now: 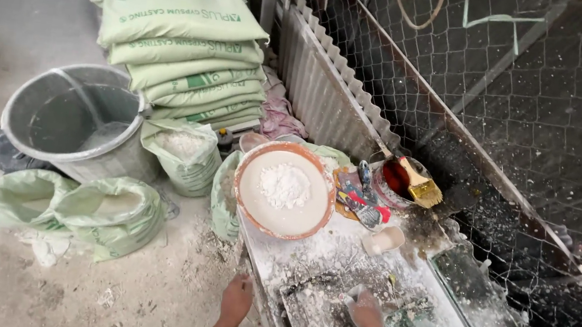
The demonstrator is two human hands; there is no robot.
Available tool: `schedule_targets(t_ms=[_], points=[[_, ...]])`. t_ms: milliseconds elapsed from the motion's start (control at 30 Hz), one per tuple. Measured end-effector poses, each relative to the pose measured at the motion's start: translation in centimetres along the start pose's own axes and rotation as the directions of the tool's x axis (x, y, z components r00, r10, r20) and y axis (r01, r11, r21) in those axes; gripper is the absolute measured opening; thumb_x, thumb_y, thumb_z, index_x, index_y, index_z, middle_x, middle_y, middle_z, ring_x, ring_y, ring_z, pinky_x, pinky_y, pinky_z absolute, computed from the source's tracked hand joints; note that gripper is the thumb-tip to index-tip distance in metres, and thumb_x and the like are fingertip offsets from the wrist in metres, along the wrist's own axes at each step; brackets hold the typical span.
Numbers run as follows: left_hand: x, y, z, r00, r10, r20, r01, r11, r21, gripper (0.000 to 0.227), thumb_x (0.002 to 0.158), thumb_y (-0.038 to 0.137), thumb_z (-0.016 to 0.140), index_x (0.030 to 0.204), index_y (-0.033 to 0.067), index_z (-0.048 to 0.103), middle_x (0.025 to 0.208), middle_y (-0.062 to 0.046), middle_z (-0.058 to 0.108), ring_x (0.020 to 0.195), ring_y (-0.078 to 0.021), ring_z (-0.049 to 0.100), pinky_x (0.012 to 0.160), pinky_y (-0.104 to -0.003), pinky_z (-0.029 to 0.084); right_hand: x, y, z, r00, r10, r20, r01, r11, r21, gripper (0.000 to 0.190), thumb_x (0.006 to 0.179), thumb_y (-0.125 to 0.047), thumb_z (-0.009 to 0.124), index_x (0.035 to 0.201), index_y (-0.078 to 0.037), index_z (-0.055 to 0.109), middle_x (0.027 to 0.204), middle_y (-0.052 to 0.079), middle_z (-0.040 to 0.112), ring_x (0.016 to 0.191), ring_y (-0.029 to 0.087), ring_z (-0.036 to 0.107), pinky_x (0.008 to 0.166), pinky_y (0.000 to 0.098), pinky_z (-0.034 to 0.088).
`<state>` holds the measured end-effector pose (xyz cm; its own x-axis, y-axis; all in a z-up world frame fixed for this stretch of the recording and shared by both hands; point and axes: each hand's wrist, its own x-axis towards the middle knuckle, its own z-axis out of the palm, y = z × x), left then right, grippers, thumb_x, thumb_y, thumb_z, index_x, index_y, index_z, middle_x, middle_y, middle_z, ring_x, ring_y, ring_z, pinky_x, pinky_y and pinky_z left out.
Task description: The person handles long white molding strips, placing them against a wall rack. They then pick up green and brown molding strips from a workbench and use a paintbrush to apply a dark liquid coating to their surfaces. The person repeatedly moves between the workbench and the storage area.
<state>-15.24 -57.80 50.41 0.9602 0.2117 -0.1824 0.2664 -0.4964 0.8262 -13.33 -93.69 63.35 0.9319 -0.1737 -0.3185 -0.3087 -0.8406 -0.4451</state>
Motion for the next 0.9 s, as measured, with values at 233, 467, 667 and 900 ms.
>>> schedule_targets(t_ms=[233, 467, 667, 900], points=[[-3.9, 19.4, -5.1, 0.851, -0.308, 0.427, 0.426, 0.878, -0.216, 0.05, 0.103, 0.034, 0.054, 0.146, 0.0105, 0.047, 0.141, -0.015, 0.059, 0.121, -0.0311, 0.064, 0.103, -0.041, 0.049, 0.9, -0.7, 0.0, 0.975, 0.193, 0.111, -0.213, 0.953, 0.215, 0.033, 0.079, -0.036, 0.083, 0.094, -0.008, 0.074, 0.112, 0.008, 0.075, 0.103, 0.027, 0.071, 0.093, 0.0419, 0.054], [-2.7, 14.8, 2.5, 0.943, -0.21, 0.258, 0.279, 0.921, -0.272, 0.065, 0.092, 0.036, 0.071, 0.139, -0.0018, 0.047, 0.124, -0.024, 0.069, 0.115, -0.0288, 0.069, 0.1, -0.036, 0.052, 3.3, -0.1, 0.0, 0.989, 0.125, 0.077, -0.103, 0.964, -0.245, 0.054, 0.078, -0.058, 0.083, 0.097, -0.008, 0.072, 0.103, 0.014, 0.072, 0.101, 0.03, 0.069, 0.096, 0.0432, 0.053], [-3.8, 15.9, 3.1, 0.843, -0.365, 0.395, 0.487, 0.829, -0.273, 0.06, 0.087, 0.029, 0.064, 0.14, 0.0005, 0.054, 0.116, -0.026, 0.074, 0.098, -0.0406, 0.07, 0.088, -0.052, 0.057, 5.4, 2.1, 1.8, 0.99, 0.113, 0.083, -0.075, 0.927, -0.368, 0.063, 0.079, -0.062, 0.085, 0.104, -0.007, 0.066, 0.112, 0.015, 0.066, 0.112, 0.033, 0.064, 0.099, 0.046, 0.051], [-1.1, 12.2, 9.3, 0.92, -0.33, 0.211, 0.369, 0.91, -0.188, 0.075, 0.091, 0.033, 0.08, 0.136, -0.0139, 0.043, 0.13, -0.032, 0.056, 0.12, -0.0422, 0.056, 0.104, -0.046, 0.043, 5.2, 1.3, 0.9, 0.998, 0.044, 0.043, -0.03, 0.958, -0.285, 0.051, 0.068, -0.054, 0.09, 0.09, -0.013, 0.07, 0.104, 0.01, 0.07, 0.107, 0.03, 0.066, 0.096, 0.044, 0.052]])
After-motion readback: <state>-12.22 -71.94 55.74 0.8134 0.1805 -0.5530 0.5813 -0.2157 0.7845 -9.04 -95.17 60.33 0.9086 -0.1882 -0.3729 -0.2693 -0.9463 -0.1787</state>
